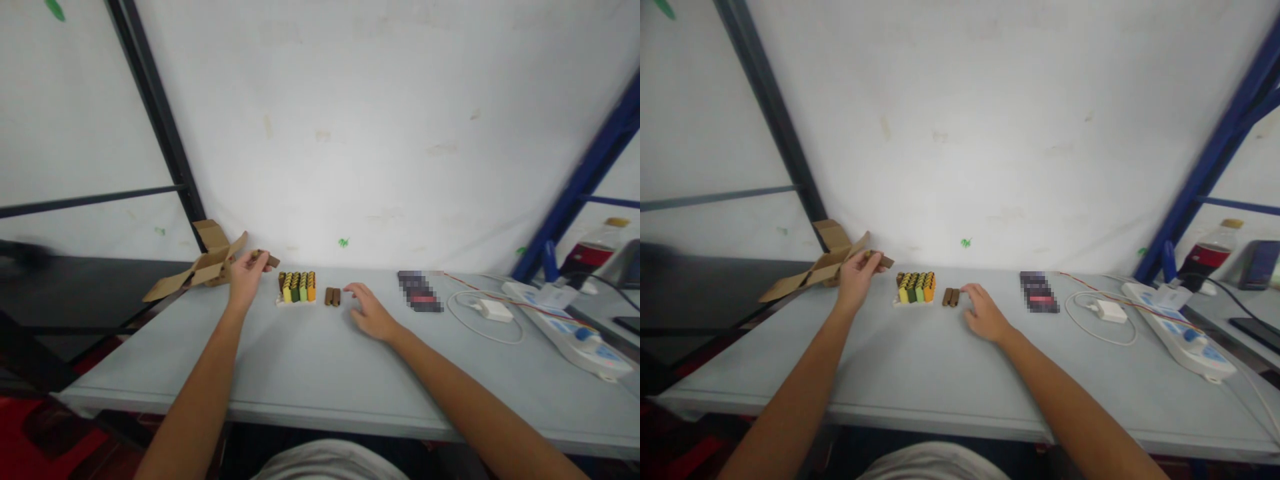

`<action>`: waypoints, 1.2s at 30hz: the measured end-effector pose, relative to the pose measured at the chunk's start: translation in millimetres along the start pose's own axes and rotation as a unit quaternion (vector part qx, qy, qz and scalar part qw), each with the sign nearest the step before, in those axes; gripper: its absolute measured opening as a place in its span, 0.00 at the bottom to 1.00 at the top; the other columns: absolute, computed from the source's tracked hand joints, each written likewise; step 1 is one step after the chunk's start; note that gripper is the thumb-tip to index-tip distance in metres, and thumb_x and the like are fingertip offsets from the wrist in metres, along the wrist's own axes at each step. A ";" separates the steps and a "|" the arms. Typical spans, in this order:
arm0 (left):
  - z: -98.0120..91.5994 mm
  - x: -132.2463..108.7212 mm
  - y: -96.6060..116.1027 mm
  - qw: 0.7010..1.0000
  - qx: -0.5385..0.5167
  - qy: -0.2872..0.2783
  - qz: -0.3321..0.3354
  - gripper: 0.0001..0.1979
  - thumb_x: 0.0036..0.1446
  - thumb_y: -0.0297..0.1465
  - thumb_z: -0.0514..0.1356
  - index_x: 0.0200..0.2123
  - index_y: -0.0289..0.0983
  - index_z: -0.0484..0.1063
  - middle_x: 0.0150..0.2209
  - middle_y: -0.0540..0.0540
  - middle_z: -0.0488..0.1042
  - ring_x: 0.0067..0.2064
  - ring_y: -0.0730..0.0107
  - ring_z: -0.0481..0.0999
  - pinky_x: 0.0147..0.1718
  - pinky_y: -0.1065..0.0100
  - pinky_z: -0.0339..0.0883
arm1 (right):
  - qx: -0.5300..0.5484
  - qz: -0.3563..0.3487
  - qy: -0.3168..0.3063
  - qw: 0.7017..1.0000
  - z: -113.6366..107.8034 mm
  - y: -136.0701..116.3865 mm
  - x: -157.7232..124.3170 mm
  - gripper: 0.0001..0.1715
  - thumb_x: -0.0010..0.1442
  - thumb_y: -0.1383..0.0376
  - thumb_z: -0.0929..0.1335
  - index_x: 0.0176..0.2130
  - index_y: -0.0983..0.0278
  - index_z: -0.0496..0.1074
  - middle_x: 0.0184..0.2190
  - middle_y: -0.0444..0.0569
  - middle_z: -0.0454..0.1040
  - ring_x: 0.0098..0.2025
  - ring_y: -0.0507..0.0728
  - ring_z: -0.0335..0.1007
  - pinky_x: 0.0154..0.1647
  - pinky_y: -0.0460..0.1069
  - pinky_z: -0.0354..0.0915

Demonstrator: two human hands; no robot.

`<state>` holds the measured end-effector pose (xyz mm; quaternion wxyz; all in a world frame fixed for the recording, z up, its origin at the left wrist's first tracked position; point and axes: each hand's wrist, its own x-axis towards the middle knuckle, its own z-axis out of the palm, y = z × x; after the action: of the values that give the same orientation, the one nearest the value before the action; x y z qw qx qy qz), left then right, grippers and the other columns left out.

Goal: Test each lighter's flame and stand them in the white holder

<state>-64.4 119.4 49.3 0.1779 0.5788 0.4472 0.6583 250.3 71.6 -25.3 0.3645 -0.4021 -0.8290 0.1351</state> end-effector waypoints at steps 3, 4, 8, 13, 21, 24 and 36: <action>-19.9 8.5 -22.3 0.990 0.106 -0.085 -0.033 0.21 0.47 0.46 0.66 0.34 0.33 0.78 0.30 0.43 0.81 0.30 0.63 0.79 0.34 0.65 0.73 | -0.105 -0.040 -0.081 0.990 3.5 3.4 2.6 0.35 0.56 0.74 0.60 0.63 0.67 0.61 0.66 0.61 0.59 0.66 0.63 0.55 0.63 0.61 0.54; -23.4 8.7 -27.0 0.984 0.130 -0.117 -0.034 0.21 0.47 0.47 0.66 0.34 0.34 0.79 0.30 0.42 0.81 0.31 0.61 0.79 0.35 0.64 0.73 | -0.130 -0.047 -0.108 0.984 3.8 3.0 2.9 0.35 0.58 0.74 0.60 0.64 0.67 0.61 0.67 0.60 0.58 0.66 0.63 0.55 0.63 0.62 0.54; -26.4 5.5 -33.5 0.959 0.178 -0.219 -0.033 0.21 0.47 0.47 0.66 0.35 0.34 0.80 0.31 0.42 0.82 0.33 0.58 0.80 0.35 0.63 0.73 | -0.175 -0.071 -0.150 0.970 0.3 0.1 4.0 0.35 0.58 0.76 0.59 0.63 0.61 0.63 0.65 0.55 0.62 0.63 0.62 0.61 0.61 0.60 0.57; -24.2 3.4 -35.5 0.947 0.174 -0.265 -0.046 0.18 0.45 0.44 0.68 0.32 0.35 0.79 0.30 0.43 0.82 0.33 0.59 0.81 0.35 0.63 0.73 | -0.180 -0.081 -0.123 0.973 -5.1 0.4 4.3 0.35 0.56 0.81 0.60 0.58 0.61 0.68 0.57 0.54 0.69 0.56 0.58 0.65 0.56 0.54 0.60; -15.8 -1.1 -33.0 0.942 0.170 -0.282 -0.066 0.16 0.42 0.42 0.68 0.29 0.36 0.78 0.28 0.45 0.82 0.32 0.59 0.80 0.35 0.63 0.72 | -0.238 -0.047 -0.102 0.965 -8.0 -3.7 3.5 0.17 0.66 0.73 0.62 0.50 0.62 0.72 0.51 0.55 0.70 0.52 0.59 0.65 0.51 0.53 0.59; -12.9 -2.3 -29.6 0.944 0.166 -0.277 -0.072 0.16 0.40 0.43 0.68 0.28 0.36 0.77 0.27 0.45 0.81 0.32 0.59 0.80 0.34 0.64 0.71 | -0.227 -0.047 -0.115 0.966 -11.5 -3.1 4.1 0.10 0.67 0.70 0.63 0.46 0.63 0.72 0.50 0.53 0.73 0.53 0.59 0.66 0.51 0.53 0.58; -12.0 -5.4 -34.6 0.933 0.172 -0.305 -0.078 0.15 0.40 0.43 0.67 0.27 0.37 0.78 0.25 0.48 0.79 0.30 0.60 0.76 0.31 0.65 0.68 | -0.199 -0.003 -0.080 0.977 -16.1 -0.1 2.5 0.16 0.71 0.66 0.57 0.47 0.67 0.72 0.44 0.58 0.74 0.47 0.60 0.68 0.50 0.55 0.61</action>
<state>-83.8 129.3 19.4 0.2538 0.7370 0.5215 0.3472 260.7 72.3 -12.8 0.2107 -0.4520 -0.8668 -0.0018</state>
